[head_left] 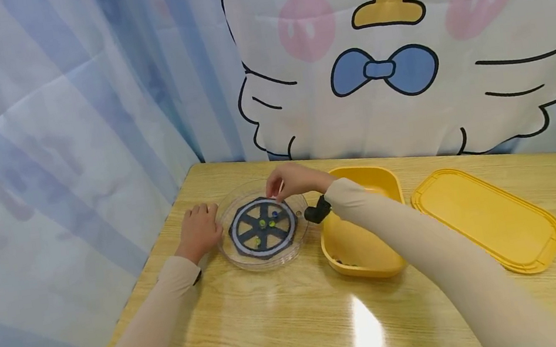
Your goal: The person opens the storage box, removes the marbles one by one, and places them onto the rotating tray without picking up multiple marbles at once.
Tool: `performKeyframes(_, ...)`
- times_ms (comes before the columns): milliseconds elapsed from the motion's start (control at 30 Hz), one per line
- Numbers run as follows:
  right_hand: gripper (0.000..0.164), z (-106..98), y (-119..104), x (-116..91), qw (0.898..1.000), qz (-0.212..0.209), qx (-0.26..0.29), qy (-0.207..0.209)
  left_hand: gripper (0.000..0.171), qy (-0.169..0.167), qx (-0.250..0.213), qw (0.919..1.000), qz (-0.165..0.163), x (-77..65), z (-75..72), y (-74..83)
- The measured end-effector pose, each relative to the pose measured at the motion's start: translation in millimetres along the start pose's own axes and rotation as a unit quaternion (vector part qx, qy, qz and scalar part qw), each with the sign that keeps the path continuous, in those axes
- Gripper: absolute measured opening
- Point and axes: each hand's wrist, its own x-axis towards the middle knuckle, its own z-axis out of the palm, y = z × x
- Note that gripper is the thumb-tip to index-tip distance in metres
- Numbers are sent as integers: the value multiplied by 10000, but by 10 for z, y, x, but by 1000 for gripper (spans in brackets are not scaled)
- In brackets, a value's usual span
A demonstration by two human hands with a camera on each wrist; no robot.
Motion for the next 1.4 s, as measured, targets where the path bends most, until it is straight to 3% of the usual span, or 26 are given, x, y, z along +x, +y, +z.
performKeyframes(200,10,-133,-224,-277,9990,-435,-36,1,32,40,-35,10000,-46,-24,18,-19)
performKeyframes(433,10,-173,-363,-699,9969,-717,-55,-330,32,42,-47,10000,-71,-47,-8,-12)
performKeyframes(767,7,11,-85,-1165,9936,-784,-203,-793,32,122,-48,9999,-11,-52,-7,-20)
performKeyframes(967,9,175,133,-1268,9923,-722,46,-1003,31,181,-56,9998,25,-43,-5,-17)
performKeyframes(1400,7,456,409,-1223,9911,-727,287,-1075,29,245,-73,9997,45,-19,-2,9)
